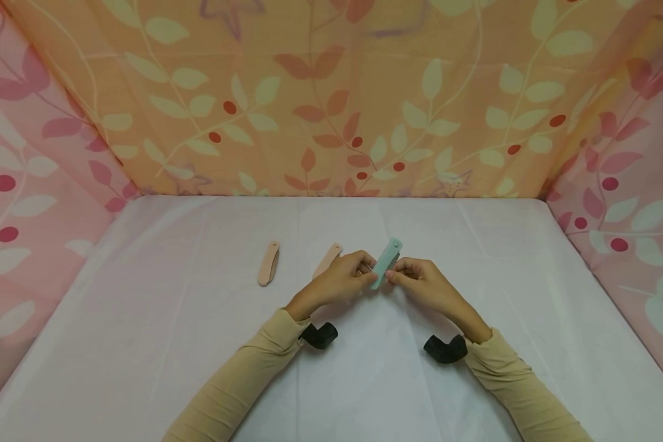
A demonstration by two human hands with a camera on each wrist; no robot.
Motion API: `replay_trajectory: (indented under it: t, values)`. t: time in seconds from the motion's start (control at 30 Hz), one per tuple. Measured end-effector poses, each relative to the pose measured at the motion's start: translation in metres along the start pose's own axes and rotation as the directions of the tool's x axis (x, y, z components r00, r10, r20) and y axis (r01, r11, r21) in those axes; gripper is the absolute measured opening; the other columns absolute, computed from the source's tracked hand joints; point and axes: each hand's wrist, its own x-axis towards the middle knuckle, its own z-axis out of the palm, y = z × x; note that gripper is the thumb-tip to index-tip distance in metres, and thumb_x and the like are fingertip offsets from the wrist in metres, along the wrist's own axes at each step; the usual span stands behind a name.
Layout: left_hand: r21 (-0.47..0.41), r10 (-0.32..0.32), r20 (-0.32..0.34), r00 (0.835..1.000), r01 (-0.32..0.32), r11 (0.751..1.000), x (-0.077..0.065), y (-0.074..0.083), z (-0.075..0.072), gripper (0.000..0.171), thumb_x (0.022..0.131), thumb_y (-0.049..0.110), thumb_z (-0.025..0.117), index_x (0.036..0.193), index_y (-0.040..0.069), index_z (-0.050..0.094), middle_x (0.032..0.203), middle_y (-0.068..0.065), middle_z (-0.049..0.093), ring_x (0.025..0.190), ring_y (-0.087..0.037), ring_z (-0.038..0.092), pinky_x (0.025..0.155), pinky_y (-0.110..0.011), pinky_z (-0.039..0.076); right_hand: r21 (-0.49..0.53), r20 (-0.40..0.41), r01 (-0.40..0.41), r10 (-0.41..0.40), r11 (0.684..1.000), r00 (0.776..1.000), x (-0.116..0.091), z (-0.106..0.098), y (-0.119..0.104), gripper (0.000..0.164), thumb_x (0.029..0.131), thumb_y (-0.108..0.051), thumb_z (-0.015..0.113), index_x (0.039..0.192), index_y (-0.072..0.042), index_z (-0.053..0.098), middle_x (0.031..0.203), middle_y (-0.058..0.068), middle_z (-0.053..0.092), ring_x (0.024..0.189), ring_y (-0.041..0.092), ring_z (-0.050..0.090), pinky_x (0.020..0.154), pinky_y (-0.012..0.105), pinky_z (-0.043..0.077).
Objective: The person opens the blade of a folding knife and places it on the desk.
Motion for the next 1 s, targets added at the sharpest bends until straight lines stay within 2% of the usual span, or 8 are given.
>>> replay_trajectory:
  t: [0.23, 0.63, 0.87, 1.0]
  values:
    - [0.011, -0.014, 0.010, 1.000, 0.014, 1.000, -0.002, 0.002, -0.001, 0.023, 0.100, 0.012, 0.055, 0.120, 0.000, 0.057, 0.106, -0.013, 0.068, 0.090, -0.016, 0.064, 0.074, -0.023, 0.049, -0.002, 0.014, 0.002, -0.002, 1.000, 1.000, -0.001, -0.003, -0.002, 0.022, 0.099, -0.020, 0.061, 0.099, 0.001, 0.067, 0.093, 0.016, 0.069, 0.086, 0.020, 0.063, 0.079, 0.026, 0.045]
    - [-0.011, -0.014, 0.028, 1.000, 0.014, 1.000, -0.002, 0.001, -0.004, 0.023, 0.100, 0.011, 0.054, 0.120, -0.001, 0.056, 0.105, -0.014, 0.067, 0.088, -0.016, 0.062, 0.074, -0.022, 0.047, -0.001, 0.034, 0.015, -0.015, 1.000, 0.999, -0.002, -0.012, 0.002, 0.022, 0.100, -0.022, 0.061, 0.098, 0.000, 0.066, 0.092, 0.015, 0.071, 0.090, 0.021, 0.067, 0.081, 0.026, 0.049]
    - [-0.031, -0.027, -0.006, 1.000, 0.026, 0.999, 0.000, -0.001, -0.005, 0.024, 0.100, 0.012, 0.056, 0.120, -0.001, 0.055, 0.107, -0.015, 0.067, 0.091, -0.018, 0.064, 0.075, -0.024, 0.049, 0.014, 0.009, -0.002, 0.002, 1.000, 1.000, -0.001, -0.011, 0.002, 0.028, 0.101, -0.025, 0.059, 0.106, 0.001, 0.068, 0.095, 0.014, 0.073, 0.092, 0.019, 0.069, 0.084, 0.026, 0.051]
    - [-0.032, -0.035, -0.019, 0.999, 0.035, 0.999, 0.000, -0.001, -0.005, 0.025, 0.099, 0.013, 0.057, 0.120, 0.000, 0.056, 0.109, -0.015, 0.068, 0.093, -0.019, 0.065, 0.076, -0.025, 0.051, 0.021, 0.025, -0.015, 0.015, 1.000, 1.000, -0.001, -0.010, 0.000, 0.029, 0.100, -0.025, 0.060, 0.108, 0.001, 0.068, 0.097, 0.015, 0.073, 0.094, 0.021, 0.070, 0.086, 0.025, 0.050]
